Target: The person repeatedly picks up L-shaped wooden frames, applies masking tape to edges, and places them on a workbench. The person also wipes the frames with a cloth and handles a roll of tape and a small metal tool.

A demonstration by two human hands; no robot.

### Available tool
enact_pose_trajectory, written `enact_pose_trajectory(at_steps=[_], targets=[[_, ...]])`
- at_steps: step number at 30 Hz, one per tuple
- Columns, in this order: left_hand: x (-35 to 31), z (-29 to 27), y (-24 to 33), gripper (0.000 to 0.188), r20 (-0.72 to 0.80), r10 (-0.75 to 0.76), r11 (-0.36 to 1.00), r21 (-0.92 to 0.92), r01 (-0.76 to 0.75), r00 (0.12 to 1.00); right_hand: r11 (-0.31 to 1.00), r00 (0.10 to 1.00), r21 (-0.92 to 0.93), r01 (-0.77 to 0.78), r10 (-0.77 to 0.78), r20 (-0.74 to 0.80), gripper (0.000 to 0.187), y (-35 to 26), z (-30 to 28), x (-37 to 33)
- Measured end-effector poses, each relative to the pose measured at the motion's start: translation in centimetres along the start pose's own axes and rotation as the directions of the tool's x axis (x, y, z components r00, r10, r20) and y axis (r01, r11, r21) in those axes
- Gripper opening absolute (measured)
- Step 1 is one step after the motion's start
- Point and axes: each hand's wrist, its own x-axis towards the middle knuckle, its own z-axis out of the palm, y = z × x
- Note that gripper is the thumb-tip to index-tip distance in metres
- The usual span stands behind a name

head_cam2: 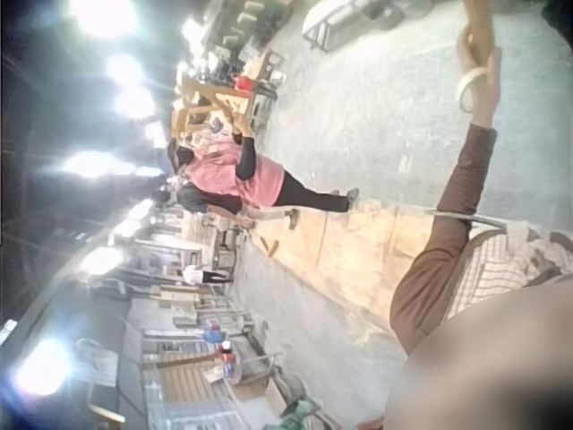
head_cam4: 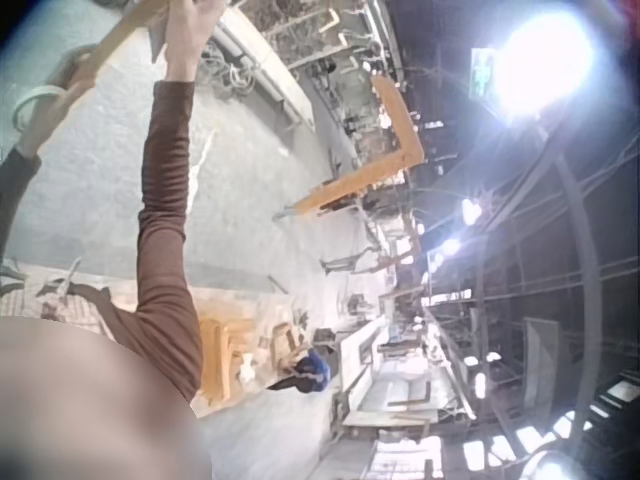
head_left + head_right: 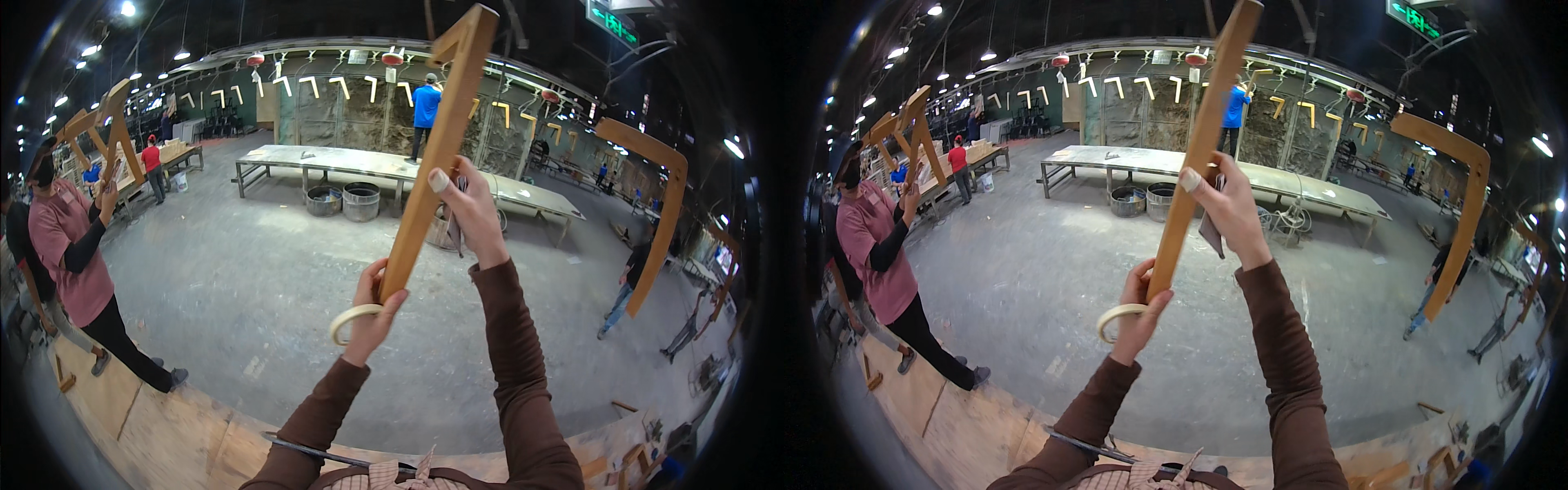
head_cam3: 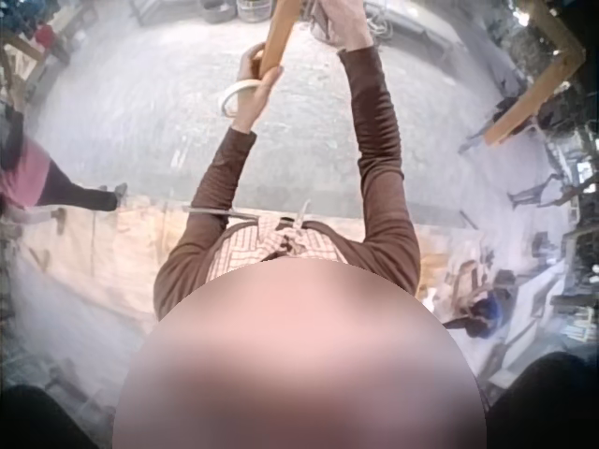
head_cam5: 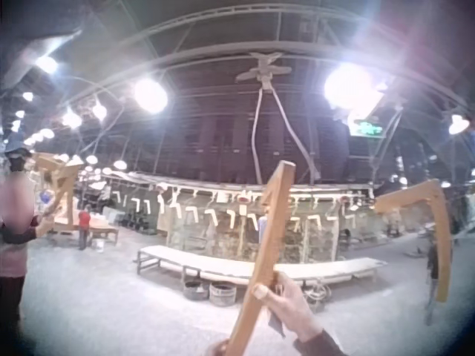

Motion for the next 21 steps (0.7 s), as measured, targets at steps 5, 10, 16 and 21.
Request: enact_pose_trajectory(at_steps=[5,10,16,21], targets=[[-0.5,4.4,-1.3,0.068,-0.067,0.340,0.790,0.561,-0.246,0.938,0.998,0.994,-0.008,0.064,-0.064,-0.083,0.048,1.7,0.1,2.5],[-2.3,4.0,-1.8,0.067,0.029,0.112,0.890,0.441,-0.113,0.993,0.985,0.994,0.175,-0.004,-0.015,0.111,0.043,4.9,-3.3,4.0],[-3.8,1.6,-1.5,0.053,0.000,0.036,0.899,0.437,-0.032,0.999,0.902,0.963,0.385,-0.195,0.101,0.251,0.044,7.5,-7.6,2.5],[-4.1,0.5,-1.2,0.045,-0.039,0.015,0.918,0.396,0.002,0.999,0.913,0.961,0.370,-0.171,0.071,0.268,0.044,7.3,-9.4,2.4]])
